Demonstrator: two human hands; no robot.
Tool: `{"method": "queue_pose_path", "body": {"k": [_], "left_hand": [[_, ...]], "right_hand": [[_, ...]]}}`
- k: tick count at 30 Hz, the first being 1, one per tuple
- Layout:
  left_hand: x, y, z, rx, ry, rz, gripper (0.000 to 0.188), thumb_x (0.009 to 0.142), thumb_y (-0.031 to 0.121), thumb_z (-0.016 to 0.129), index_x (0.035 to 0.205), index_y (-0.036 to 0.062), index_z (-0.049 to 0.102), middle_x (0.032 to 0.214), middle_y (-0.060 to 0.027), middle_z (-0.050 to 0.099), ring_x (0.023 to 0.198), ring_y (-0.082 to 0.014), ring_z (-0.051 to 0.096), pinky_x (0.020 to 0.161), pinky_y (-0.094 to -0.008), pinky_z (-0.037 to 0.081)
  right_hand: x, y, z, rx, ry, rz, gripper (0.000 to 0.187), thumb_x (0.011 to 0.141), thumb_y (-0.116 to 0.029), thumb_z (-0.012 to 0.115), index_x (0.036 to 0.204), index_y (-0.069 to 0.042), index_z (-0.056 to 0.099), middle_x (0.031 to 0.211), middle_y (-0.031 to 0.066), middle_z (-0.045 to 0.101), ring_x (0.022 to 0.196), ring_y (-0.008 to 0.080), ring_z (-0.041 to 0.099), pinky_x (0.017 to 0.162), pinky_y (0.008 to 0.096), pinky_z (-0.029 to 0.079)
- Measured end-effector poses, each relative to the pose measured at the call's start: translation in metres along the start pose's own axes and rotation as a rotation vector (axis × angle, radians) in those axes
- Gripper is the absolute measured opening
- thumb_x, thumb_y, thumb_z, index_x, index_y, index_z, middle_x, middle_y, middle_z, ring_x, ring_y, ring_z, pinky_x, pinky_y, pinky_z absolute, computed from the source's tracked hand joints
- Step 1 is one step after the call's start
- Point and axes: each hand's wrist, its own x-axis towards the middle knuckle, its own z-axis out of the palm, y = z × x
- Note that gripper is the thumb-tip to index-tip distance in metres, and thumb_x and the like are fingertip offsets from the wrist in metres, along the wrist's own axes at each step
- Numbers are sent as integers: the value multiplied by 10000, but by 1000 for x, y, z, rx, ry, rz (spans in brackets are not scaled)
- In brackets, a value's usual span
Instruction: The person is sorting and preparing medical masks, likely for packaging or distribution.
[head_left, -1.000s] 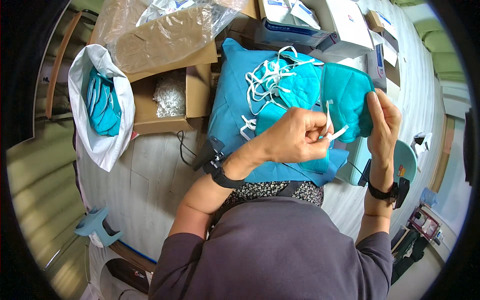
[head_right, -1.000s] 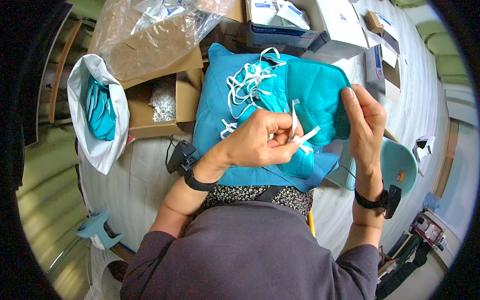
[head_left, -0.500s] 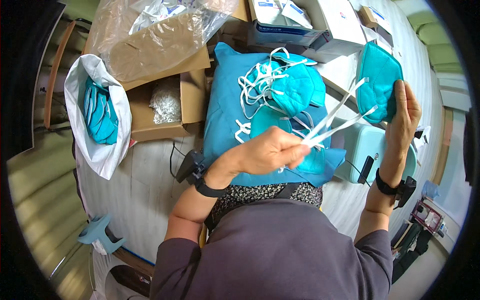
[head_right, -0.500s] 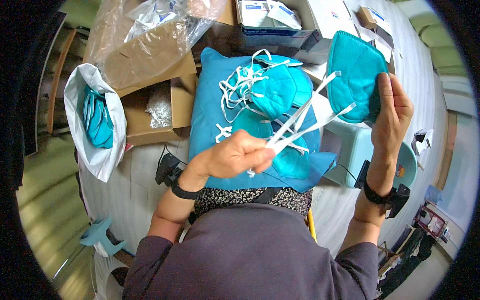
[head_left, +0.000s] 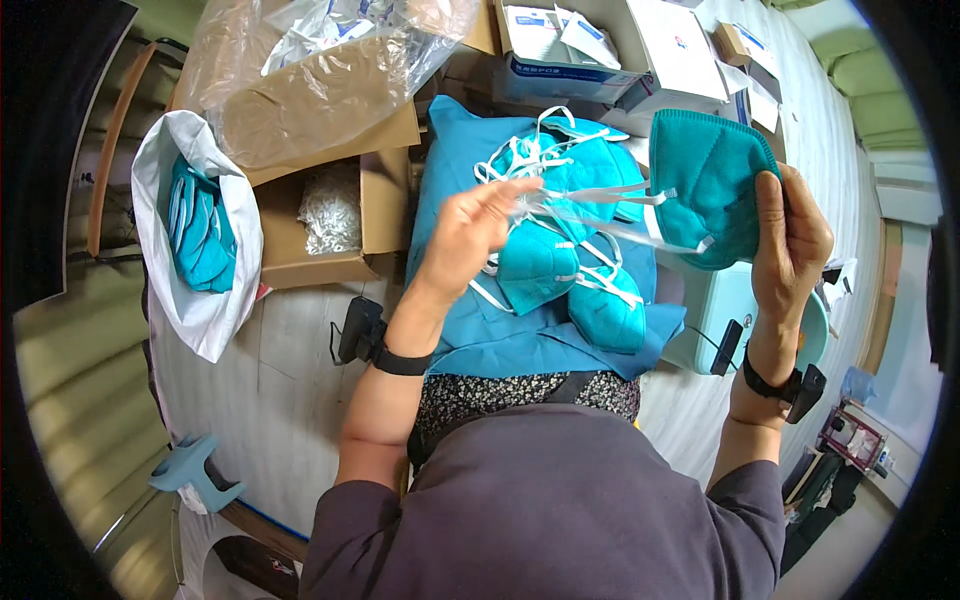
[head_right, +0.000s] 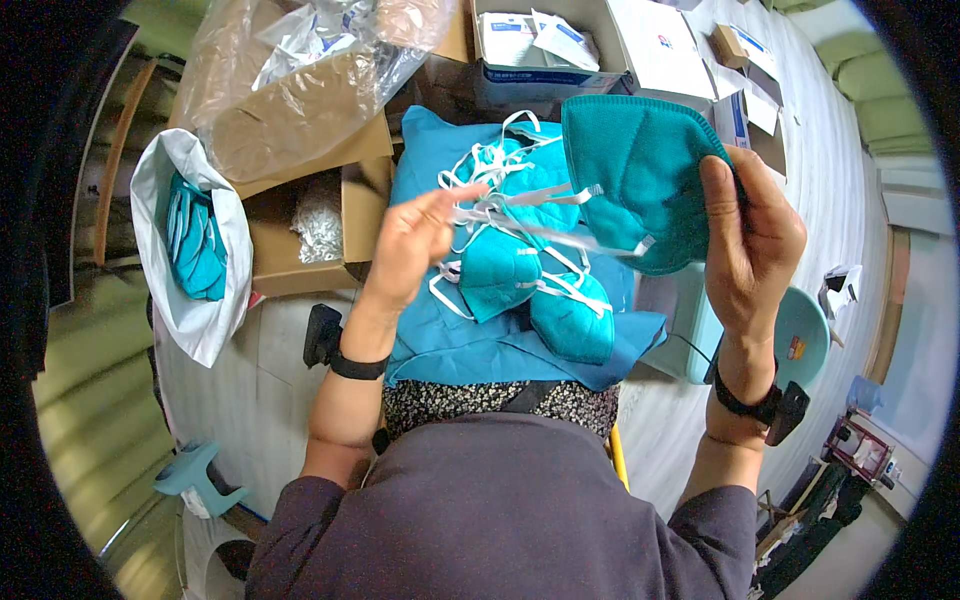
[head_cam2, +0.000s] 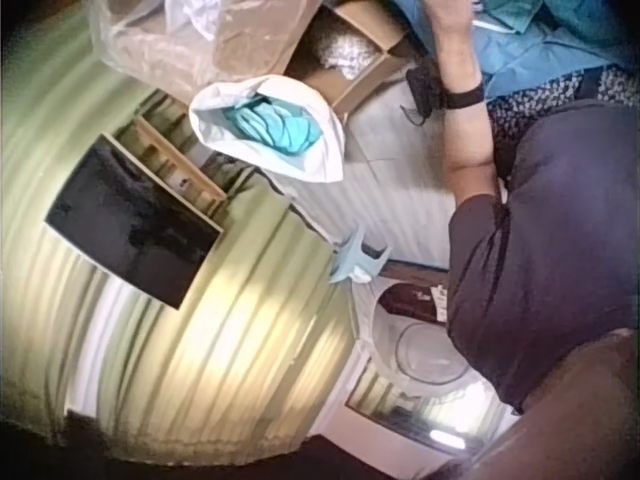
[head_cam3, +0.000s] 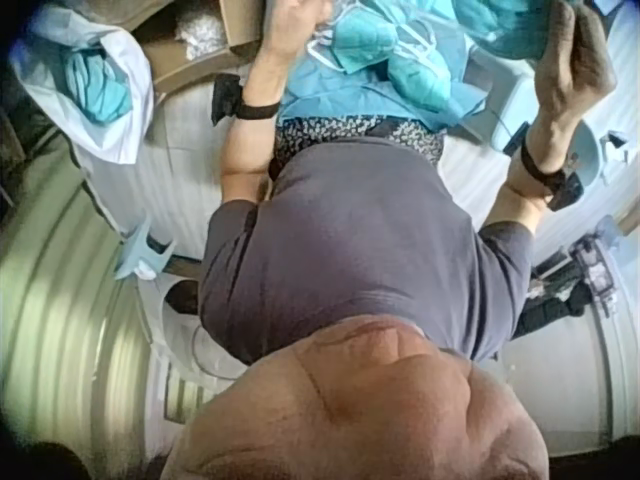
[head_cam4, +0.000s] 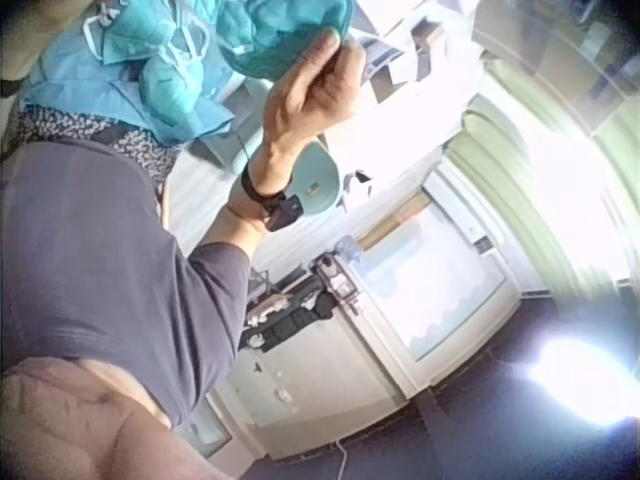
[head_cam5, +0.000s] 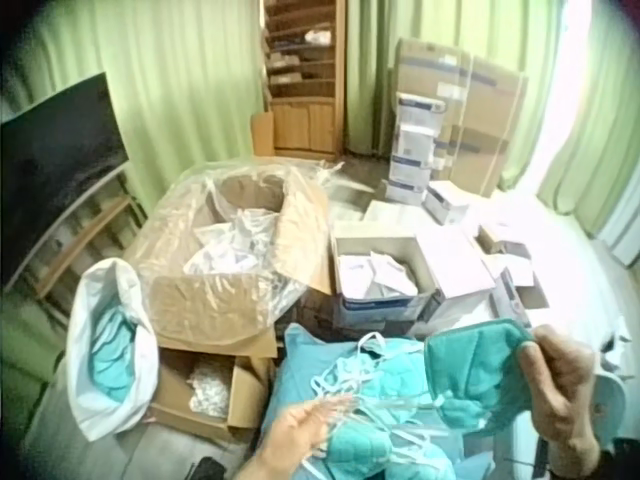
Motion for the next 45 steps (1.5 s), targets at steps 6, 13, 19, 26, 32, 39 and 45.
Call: {"method": "queue_pose_path", "body": {"k": [6, 13, 19, 26, 32, 39, 45], "left_hand": [[14, 12, -14, 27, 167, 68, 376, 1049, 297, 474, 1192, 0, 656, 525, 132, 268, 454, 10, 185, 428, -211, 129], [12, 24, -13, -11, 160, 164, 294, 1010, 243, 555, 1142, 6, 666, 563, 132, 367, 480, 27, 248, 443, -197, 159], [24, 50, 47, 21, -112, 306, 212, 909, 115, 705, 1077, -6, 661, 601, 100, 489, 536, 30, 310, 489, -185, 221], [26, 39, 65, -35, -164, 187, 172, 898, 127, 730, 981, 5, 643, 601, 84, 516, 557, 27, 361, 490, -190, 238], [21, 33, 76, 75, -127, 233, 212, 838, 110, 785, 942, 18, 625, 530, 96, 391, 509, 11, 305, 472, -208, 238], [24, 20, 88, 88, -69, 233, 216, 816, 63, 787, 949, 26, 621, 528, 102, 386, 488, 16, 302, 455, -203, 230], [26, 20, 95, 45, -12, 133, 145, 851, 89, 753, 891, 3, 643, 542, 100, 454, 490, 20, 346, 446, -198, 246]], "right_hand": [[6, -4, 3, -67, -14, -86, 178, 989, -140, 614, 1033, 22, 673, 751, -39, 531, 679, 35, 430, 582, 187, 324], [12, -3, 3, -75, 33, -77, 173, 981, -128, 626, 1032, 32, 668, 753, -42, 541, 685, 26, 430, 589, 177, 316], [14, -9, 8, -55, -8, -50, 171, 984, -125, 620, 1024, 35, 664, 770, -37, 537, 708, 31, 440, 606, 180, 330], [16, -6, 18, -17, -34, -45, 180, 988, -134, 615, 1028, 37, 656, 763, -36, 531, 706, 33, 437, 607, 182, 340], [20, 1, 22, -5, -38, -15, 192, 991, -143, 611, 1038, 37, 657, 769, -35, 546, 714, 39, 455, 616, 185, 361], [22, 4, 23, 21, -62, 13, 216, 996, -166, 607, 1042, 38, 660, 791, -31, 578, 741, 38, 486, 646, 185, 398], [21, 6, 26, 61, -71, 25, 235, 997, -191, 608, 1025, 34, 667, 783, -33, 581, 730, 42, 483, 639, 190, 399]]}}
